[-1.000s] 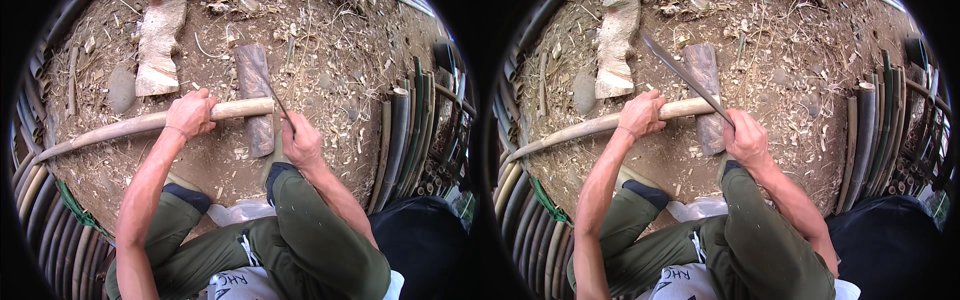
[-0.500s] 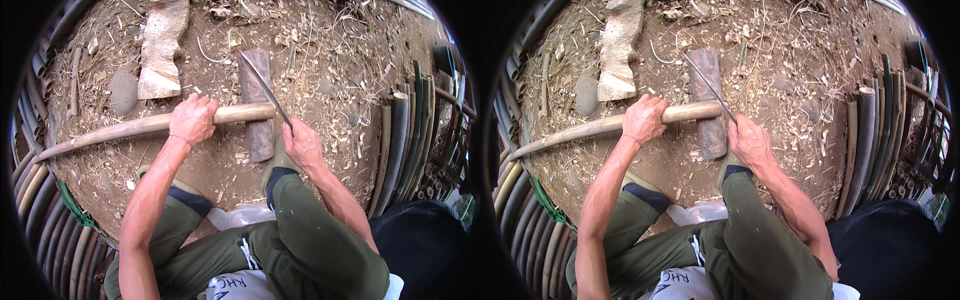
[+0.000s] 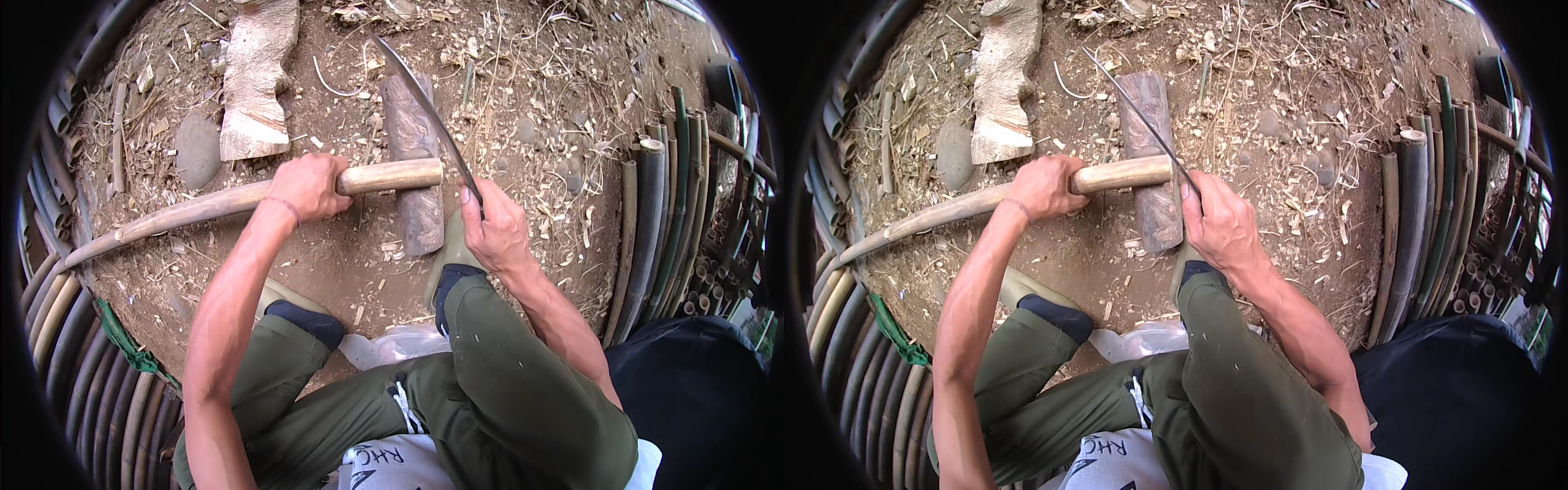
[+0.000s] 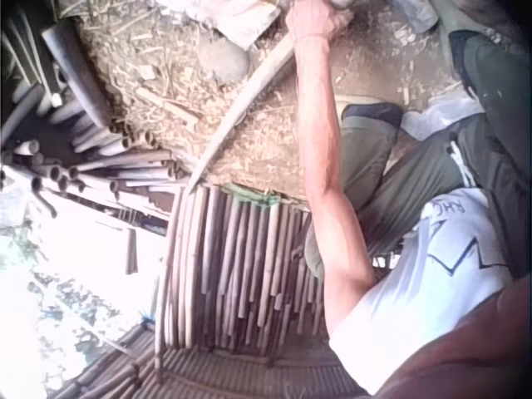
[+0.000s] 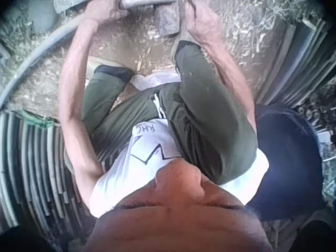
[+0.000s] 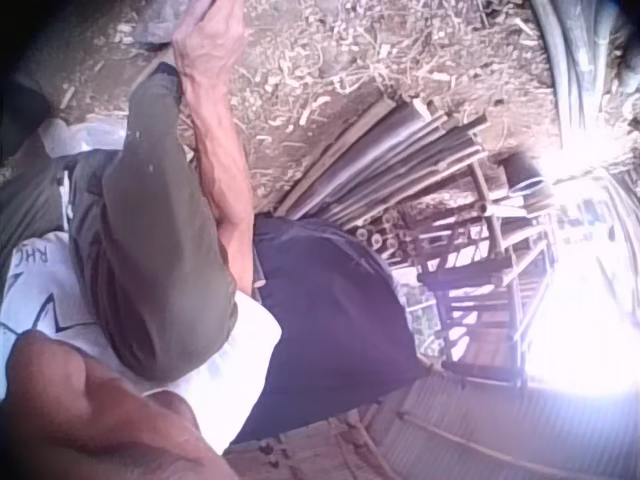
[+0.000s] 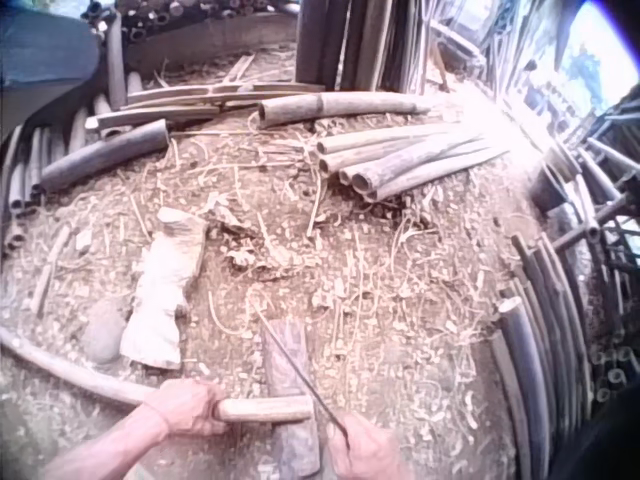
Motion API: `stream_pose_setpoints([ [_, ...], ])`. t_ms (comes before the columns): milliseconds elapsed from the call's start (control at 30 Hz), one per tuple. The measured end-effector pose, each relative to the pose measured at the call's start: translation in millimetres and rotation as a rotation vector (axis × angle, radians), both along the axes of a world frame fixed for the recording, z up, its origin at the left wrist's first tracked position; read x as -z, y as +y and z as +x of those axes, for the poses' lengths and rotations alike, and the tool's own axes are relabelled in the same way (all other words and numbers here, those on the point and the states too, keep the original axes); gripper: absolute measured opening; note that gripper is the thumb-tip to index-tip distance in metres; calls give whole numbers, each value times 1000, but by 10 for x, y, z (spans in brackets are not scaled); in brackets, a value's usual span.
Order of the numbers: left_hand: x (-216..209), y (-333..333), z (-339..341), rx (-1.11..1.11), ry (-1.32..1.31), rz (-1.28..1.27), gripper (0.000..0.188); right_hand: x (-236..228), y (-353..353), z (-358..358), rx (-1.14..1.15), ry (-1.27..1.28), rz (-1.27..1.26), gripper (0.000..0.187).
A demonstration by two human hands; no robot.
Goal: The person uses a machete to scrape, notch, and shape a bamboo pole against a wood block, then reaches for and handles another bamboo pole in a stack while sitting on the ground.
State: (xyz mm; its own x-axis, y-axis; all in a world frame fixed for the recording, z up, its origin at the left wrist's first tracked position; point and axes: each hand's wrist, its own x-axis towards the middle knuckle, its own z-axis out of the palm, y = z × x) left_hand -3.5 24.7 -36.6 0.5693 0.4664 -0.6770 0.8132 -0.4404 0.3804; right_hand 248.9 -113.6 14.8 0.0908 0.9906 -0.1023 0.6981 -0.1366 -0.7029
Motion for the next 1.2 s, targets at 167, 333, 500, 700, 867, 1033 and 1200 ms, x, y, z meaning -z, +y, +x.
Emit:
stream_pose_setpoints([
  [167,20,21,54,35,27,47,40,-15,24,0,-39,-33,154,15],
  [333,-15,-45,88,-13,8,131,39,241,-53,150,-69,-207,-373,13],
  [500,-56,-45,89,-14,59,91,39,-5,8,-98,-38,-18,184,18],
  [700,-74,0,123,-52,39,141,37,236,17,79,-55,-168,-146,16],
  [867,15,-192,44,-46,-87,318,34,5,-11,-70,-24,-18,117,16],
  [1033,127,-314,9,-46,-159,526,29,147,-103,49,-25,-185,-357,17],
  [1200,225,-344,22,-38,-195,711,20,-6,-24,-21,-25,-35,68,17],
])
